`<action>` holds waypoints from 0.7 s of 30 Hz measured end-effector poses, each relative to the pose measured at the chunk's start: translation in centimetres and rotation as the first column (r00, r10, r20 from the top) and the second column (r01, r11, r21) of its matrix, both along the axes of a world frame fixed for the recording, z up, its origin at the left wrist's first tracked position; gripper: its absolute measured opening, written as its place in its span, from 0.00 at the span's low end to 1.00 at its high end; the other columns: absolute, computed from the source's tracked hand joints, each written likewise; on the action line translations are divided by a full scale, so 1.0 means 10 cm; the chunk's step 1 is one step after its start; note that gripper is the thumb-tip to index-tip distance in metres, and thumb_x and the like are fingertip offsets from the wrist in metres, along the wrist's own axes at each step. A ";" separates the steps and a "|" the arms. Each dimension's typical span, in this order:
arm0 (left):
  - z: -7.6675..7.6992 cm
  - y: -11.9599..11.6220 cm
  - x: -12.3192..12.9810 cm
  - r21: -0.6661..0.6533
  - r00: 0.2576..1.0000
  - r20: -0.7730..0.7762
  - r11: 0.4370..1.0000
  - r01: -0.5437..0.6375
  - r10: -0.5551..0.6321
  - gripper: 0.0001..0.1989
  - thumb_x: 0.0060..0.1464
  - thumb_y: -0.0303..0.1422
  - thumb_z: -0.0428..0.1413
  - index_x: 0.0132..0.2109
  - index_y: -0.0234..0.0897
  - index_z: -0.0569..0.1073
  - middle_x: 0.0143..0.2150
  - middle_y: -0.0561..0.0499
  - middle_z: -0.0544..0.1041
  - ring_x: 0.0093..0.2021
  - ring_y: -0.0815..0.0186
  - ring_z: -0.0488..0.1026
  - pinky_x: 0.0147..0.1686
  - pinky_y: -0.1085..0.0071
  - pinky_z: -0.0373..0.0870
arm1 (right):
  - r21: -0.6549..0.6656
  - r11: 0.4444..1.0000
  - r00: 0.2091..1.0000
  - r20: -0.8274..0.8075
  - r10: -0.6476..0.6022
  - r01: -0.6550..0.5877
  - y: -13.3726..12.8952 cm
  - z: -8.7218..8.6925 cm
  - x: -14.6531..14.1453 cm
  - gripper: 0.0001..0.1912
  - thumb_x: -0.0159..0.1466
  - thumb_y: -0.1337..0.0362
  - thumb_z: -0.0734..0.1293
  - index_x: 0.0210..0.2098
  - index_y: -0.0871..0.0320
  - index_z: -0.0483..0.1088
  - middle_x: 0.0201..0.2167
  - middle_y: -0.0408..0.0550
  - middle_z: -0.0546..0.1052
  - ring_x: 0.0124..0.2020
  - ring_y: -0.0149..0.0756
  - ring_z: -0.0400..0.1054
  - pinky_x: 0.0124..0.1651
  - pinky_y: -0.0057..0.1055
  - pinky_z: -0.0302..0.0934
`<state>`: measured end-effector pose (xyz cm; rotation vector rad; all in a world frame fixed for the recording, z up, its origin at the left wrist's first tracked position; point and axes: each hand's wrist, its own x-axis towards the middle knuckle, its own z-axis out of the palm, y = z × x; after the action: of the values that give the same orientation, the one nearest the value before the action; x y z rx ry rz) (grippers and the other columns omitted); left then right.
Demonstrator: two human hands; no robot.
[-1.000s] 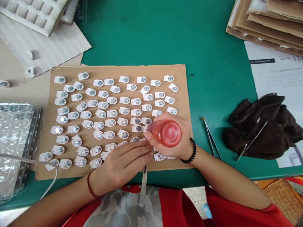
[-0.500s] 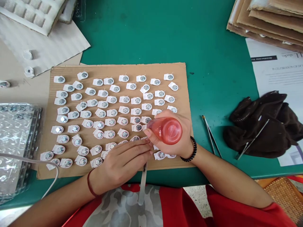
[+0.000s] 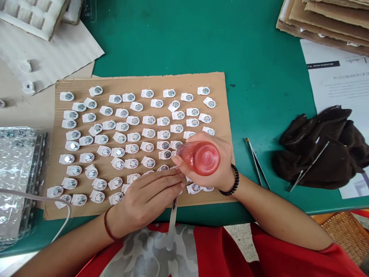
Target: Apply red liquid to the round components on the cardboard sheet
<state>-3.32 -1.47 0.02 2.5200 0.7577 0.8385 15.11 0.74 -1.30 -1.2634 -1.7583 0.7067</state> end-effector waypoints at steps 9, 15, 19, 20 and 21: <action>-0.02 -0.02 0.00 -0.026 1.000 -0.007 1.000 0.014 -0.014 0.07 0.56 0.22 0.51 0.37 0.27 0.74 0.39 0.44 0.79 0.44 0.60 0.76 0.46 0.68 0.75 | 0.054 0.998 0.998 0.062 -0.020 0.017 0.02 0.03 -0.01 0.11 0.55 0.60 0.69 0.33 0.58 0.64 0.26 0.43 0.73 0.27 0.28 0.68 0.29 0.28 0.64; 0.01 0.00 0.01 -0.023 1.000 0.003 1.000 0.008 -0.008 0.07 0.56 0.22 0.51 0.36 0.27 0.74 0.38 0.44 0.79 0.43 0.60 0.76 0.45 0.68 0.76 | 0.126 0.992 0.998 0.051 -0.031 0.025 0.03 0.04 -0.01 0.09 0.54 0.64 0.70 0.30 0.58 0.65 0.26 0.41 0.72 0.28 0.26 0.67 0.29 0.25 0.65; 0.00 0.00 0.02 -0.022 1.000 0.012 1.000 0.006 -0.005 0.07 0.55 0.21 0.51 0.35 0.27 0.74 0.37 0.44 0.79 0.42 0.60 0.76 0.46 0.68 0.75 | 0.158 0.987 0.994 0.093 -0.048 0.033 0.05 0.04 -0.01 0.09 0.53 0.65 0.70 0.30 0.59 0.65 0.26 0.41 0.72 0.27 0.27 0.67 0.28 0.26 0.65; 0.00 0.00 0.02 -0.022 1.000 0.013 1.000 0.006 -0.006 0.07 0.55 0.21 0.51 0.35 0.27 0.74 0.37 0.44 0.79 0.42 0.60 0.76 0.47 0.68 0.75 | 0.167 0.985 0.993 0.107 -0.056 0.037 0.05 0.04 -0.01 0.10 0.52 0.65 0.70 0.30 0.59 0.65 0.26 0.41 0.72 0.26 0.27 0.67 0.28 0.26 0.65; -0.01 0.00 0.02 -0.022 1.000 0.013 1.000 0.006 -0.005 0.07 0.55 0.21 0.51 0.36 0.27 0.74 0.37 0.44 0.79 0.42 0.60 0.76 0.47 0.68 0.75 | 0.174 0.984 0.991 0.118 -0.060 0.038 0.05 0.05 -0.01 0.10 0.52 0.65 0.70 0.30 0.59 0.65 0.26 0.41 0.72 0.26 0.27 0.67 0.28 0.26 0.65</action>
<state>-3.10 -1.47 -0.05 2.4937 0.7513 0.8392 15.04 1.25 -0.83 -1.2496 -1.8384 0.4463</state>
